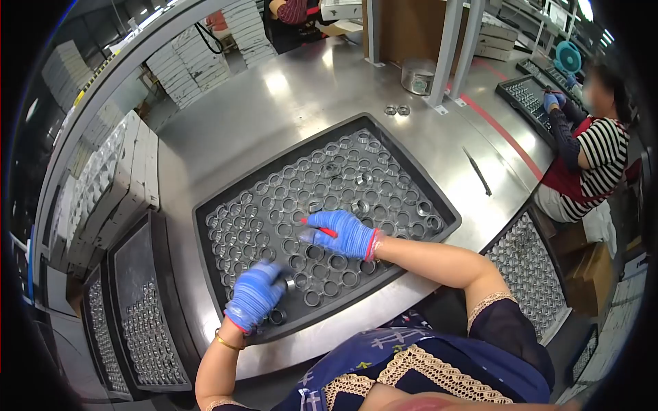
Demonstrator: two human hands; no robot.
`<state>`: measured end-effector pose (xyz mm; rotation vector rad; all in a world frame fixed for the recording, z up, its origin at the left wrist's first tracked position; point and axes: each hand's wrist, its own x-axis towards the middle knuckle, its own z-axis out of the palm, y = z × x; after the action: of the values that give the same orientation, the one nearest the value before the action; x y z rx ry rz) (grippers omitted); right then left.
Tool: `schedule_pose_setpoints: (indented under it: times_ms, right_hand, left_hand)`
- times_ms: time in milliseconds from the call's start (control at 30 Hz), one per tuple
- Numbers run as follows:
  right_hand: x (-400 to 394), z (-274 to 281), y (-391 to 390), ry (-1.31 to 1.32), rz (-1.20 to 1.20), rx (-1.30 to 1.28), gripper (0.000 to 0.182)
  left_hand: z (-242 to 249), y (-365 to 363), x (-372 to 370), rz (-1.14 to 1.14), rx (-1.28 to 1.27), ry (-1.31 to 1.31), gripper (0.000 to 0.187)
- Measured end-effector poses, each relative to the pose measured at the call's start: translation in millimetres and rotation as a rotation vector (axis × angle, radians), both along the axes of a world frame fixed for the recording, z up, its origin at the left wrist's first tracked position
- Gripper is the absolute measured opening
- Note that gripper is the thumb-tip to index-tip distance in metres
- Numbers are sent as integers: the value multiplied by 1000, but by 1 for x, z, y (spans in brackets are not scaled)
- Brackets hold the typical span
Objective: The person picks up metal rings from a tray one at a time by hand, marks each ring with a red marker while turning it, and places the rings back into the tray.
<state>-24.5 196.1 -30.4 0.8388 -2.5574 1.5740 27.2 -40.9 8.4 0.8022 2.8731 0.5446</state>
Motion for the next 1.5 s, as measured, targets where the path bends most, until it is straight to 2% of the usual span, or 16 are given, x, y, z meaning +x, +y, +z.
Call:
schedule_pose_setpoints:
  times_ms: [133,167,267,300,400,433,533,667,700,800,967,1067,1167,1300,1467,1500]
  right_hand:
    - [3,17,-4,-129,149,85,33]
    - [-1,9,-6,-113,219,-52,43]
    - [-2,9,-1,-197,212,-266,40]
    - [-2,13,-1,-455,213,-318,37]
    - [-2,19,-2,-636,190,-274,36]
    - [-2,19,-4,-625,165,-211,34]
    - [0,14,-6,-370,142,-88,31]
    - [0,18,-3,-752,238,-403,30]
    - [0,22,-3,-800,245,-418,30]
    - [1,25,-6,-536,196,-72,28]
    - [0,22,-4,-759,265,-406,30]
    - [-2,20,-4,-824,242,-390,28]
    - [0,15,-5,-539,217,-199,27]
    - [0,25,-4,-774,229,-431,30]
    - [3,25,-3,-574,178,-251,32]
    - [3,24,-4,-613,190,-289,31]
  left_hand:
    - [21,33,-15,232,404,163,21]
    - [18,41,-21,240,477,117,22]
    - [2,49,-31,223,679,-22,19]
    - [-2,49,-32,253,785,-135,21]
    - [-15,46,-31,193,790,-49,23]
    - [-15,48,-29,150,676,19,23]
    - [-11,50,-27,93,632,150,22]
    - [-13,44,-28,299,984,-293,22]
    - [-16,42,-30,283,958,-292,23]
    - [-9,47,-26,97,611,133,24]
    - [-17,43,-28,275,944,-209,22]
    - [-17,44,-29,268,924,-201,22]
    - [-7,47,-25,142,666,67,23]
    - [-16,46,-28,302,1093,-289,24]
    - [-11,46,-28,192,639,190,19]
    - [-11,47,-25,244,701,87,19]
